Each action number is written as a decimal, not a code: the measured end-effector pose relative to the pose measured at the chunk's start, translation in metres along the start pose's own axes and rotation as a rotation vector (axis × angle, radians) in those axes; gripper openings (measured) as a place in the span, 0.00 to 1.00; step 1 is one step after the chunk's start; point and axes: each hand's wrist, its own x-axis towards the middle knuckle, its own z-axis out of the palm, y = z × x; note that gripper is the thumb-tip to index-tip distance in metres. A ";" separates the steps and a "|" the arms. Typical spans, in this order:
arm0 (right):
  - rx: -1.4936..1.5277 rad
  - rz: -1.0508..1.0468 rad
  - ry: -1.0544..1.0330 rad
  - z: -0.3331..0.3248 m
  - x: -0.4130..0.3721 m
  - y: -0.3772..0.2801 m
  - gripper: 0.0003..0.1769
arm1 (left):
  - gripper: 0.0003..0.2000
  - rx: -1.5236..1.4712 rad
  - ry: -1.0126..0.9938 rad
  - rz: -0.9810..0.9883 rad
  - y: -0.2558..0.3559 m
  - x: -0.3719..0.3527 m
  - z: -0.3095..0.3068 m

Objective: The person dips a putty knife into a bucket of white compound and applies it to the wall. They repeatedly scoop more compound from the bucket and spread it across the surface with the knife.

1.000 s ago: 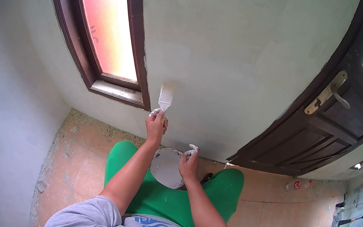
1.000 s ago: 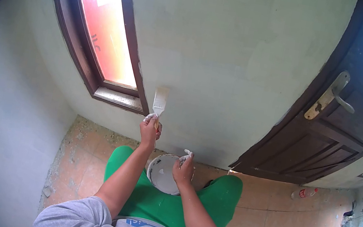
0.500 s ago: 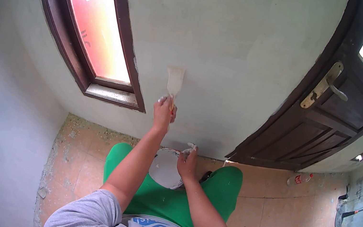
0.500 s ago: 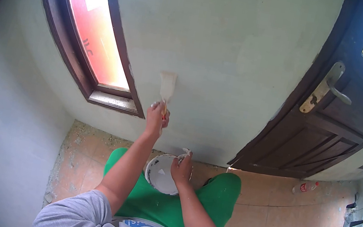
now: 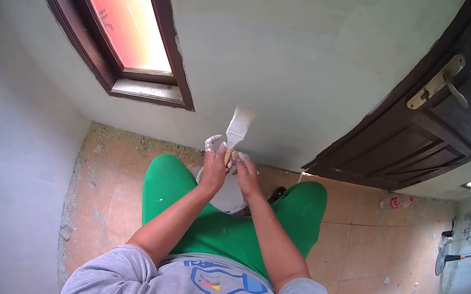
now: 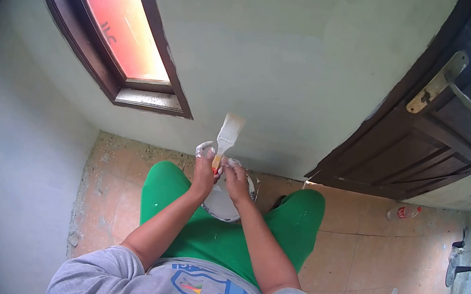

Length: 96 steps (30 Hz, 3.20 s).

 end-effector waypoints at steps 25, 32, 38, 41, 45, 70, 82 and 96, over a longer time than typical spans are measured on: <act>-1.128 -1.072 0.189 -0.077 0.107 -0.316 0.15 | 0.14 0.114 -0.108 -0.441 -0.090 0.058 -0.082; -1.243 -1.065 0.096 -0.083 0.144 -0.351 0.12 | 0.13 0.126 -0.100 -0.410 -0.085 0.054 -0.084; -0.980 -0.863 0.020 -0.083 0.141 -0.332 0.09 | 0.13 0.153 -0.093 -0.412 -0.085 0.052 -0.085; -1.049 -0.659 0.016 -0.077 0.120 -0.335 0.11 | 0.13 0.160 -0.101 -0.397 -0.086 0.050 -0.083; -0.878 -0.608 0.155 -0.075 0.102 -0.276 0.20 | 0.14 0.177 -0.096 -0.381 -0.085 0.050 -0.083; -0.996 -0.565 0.525 0.047 0.072 -0.230 0.21 | 0.09 0.191 -0.083 -0.401 -0.085 0.049 -0.089; -1.016 -0.400 0.427 0.053 0.044 -0.204 0.22 | 0.12 0.200 -0.103 -0.379 -0.081 0.047 -0.086; -0.957 -0.381 0.429 0.063 0.061 -0.207 0.22 | 0.09 0.204 -0.080 -0.425 -0.079 0.041 -0.097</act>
